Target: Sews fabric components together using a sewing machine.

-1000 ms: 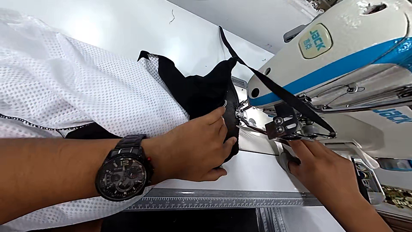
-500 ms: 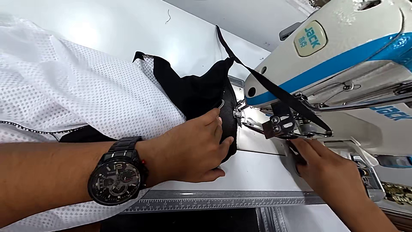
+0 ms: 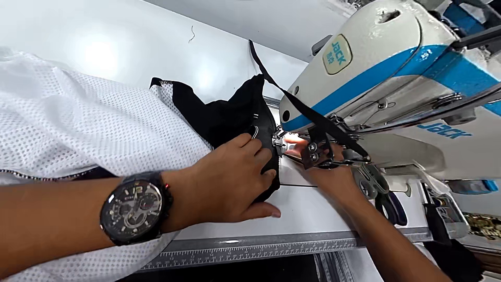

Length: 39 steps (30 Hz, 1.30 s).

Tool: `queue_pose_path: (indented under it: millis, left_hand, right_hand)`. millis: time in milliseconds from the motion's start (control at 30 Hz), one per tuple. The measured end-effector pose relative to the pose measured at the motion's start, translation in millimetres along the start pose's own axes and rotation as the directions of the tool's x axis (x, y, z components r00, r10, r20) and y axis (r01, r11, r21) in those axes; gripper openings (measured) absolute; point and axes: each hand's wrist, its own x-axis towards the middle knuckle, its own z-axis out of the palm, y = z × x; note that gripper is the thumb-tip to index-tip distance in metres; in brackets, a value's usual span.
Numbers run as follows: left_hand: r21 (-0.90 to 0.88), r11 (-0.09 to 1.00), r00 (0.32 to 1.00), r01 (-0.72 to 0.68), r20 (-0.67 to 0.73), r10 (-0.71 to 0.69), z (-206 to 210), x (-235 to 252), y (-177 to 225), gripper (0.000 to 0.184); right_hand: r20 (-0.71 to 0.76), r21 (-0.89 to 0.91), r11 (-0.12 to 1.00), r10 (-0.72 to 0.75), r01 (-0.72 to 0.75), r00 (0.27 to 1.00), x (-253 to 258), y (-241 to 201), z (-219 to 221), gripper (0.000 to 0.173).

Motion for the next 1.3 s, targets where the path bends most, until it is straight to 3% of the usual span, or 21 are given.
queue_pose_path:
  millis: [67, 167, 367, 533, 633, 800, 1100, 1300]
  left_hand:
    - [-0.015, 1.000, 0.999, 0.000, -0.037, -0.001, 8, -6, -1, 0.076]
    - [-0.022, 1.000, 0.998, 0.005, -0.055, -0.006, 10, -9, 1, 0.076]
    - [-0.014, 1.000, 0.997, 0.005, -0.081, -0.006, 12, -9, 1, 0.075]
    - [-0.024, 1.000, 0.997, 0.009, -0.076, -0.011, 12, -10, 1, 0.074]
    - [-0.027, 1.000, 0.996, 0.010, -0.083, -0.013, 12, -10, 1, 0.073]
    - [-0.028, 1.000, 0.996, 0.011, -0.091, -0.013, 13, -10, 1, 0.072]
    - [-0.011, 1.000, 0.996, 0.008, -0.087, -0.009, 13, -10, 1, 0.071]
    - [-0.015, 1.000, 0.997, 0.008, -0.077, -0.009, 13, -9, 1, 0.071]
  right_hand:
    - [0.084, 0.113, 0.994, 0.000, -0.009, 0.996, 7, 7, 8, 0.027]
    - [0.195, 0.072, 0.997, -0.007, -0.007, 0.981, 10, 11, 5, 0.035]
    - [0.153, 0.117, 0.992, 0.031, -0.049, 0.988, 8, 17, 11, 0.026]
    - [0.227, 0.233, 0.960, 0.104, -0.158, 0.968, 12, 13, 8, 0.023]
    - [0.154, 0.097, 0.986, 0.124, -0.139, 0.980, 5, -5, 7, 0.033]
    - [-0.022, 0.011, 0.990, 0.141, -0.141, 0.990, -1, -18, 26, 0.031]
    - [0.051, 0.005, 1.000, -0.007, 0.006, 0.999, 7, -8, 21, 0.025]
    - [0.003, 0.050, 0.996, -0.077, 0.077, 0.997, 10, -4, 26, 0.015]
